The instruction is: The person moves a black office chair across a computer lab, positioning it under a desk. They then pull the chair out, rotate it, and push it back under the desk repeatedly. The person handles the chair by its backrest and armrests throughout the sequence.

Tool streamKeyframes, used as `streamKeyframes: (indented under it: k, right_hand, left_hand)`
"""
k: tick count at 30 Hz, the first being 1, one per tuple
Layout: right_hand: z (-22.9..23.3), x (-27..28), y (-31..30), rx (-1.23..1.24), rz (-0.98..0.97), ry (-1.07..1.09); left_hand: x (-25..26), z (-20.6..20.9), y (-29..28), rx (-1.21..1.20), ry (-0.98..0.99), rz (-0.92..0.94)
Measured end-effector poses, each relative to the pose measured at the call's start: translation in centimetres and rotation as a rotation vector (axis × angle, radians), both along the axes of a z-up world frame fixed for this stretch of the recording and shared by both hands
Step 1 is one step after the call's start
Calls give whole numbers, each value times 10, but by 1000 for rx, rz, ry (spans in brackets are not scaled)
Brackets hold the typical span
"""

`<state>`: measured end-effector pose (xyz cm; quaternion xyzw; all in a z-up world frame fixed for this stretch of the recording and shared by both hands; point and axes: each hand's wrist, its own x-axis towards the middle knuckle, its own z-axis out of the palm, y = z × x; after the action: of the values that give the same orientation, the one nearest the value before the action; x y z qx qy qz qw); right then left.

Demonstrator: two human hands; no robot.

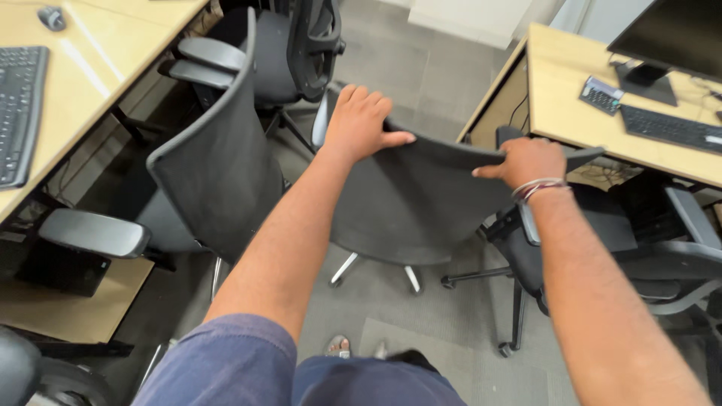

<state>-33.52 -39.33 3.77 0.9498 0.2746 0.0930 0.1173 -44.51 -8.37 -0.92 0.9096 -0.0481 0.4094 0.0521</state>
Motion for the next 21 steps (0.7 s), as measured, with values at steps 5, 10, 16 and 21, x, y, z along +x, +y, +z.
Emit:
streamKeyframes:
  k: [5, 10, 16, 21]
  right_hand:
    - [8, -71, -3, -1, 12, 56]
    - [2, -131, -17, 143, 55, 113]
    - [3, -203, -35, 168, 105, 84]
    - [2, -273, -56, 117, 102, 98]
  left_hand:
    - [-70, 8, -16, -39, 153, 104]
    - [-130, 14, -46, -82, 326, 287]
    - [-207, 25, -73, -127, 458, 375]
    - [-290, 19, -97, -138, 438, 350]
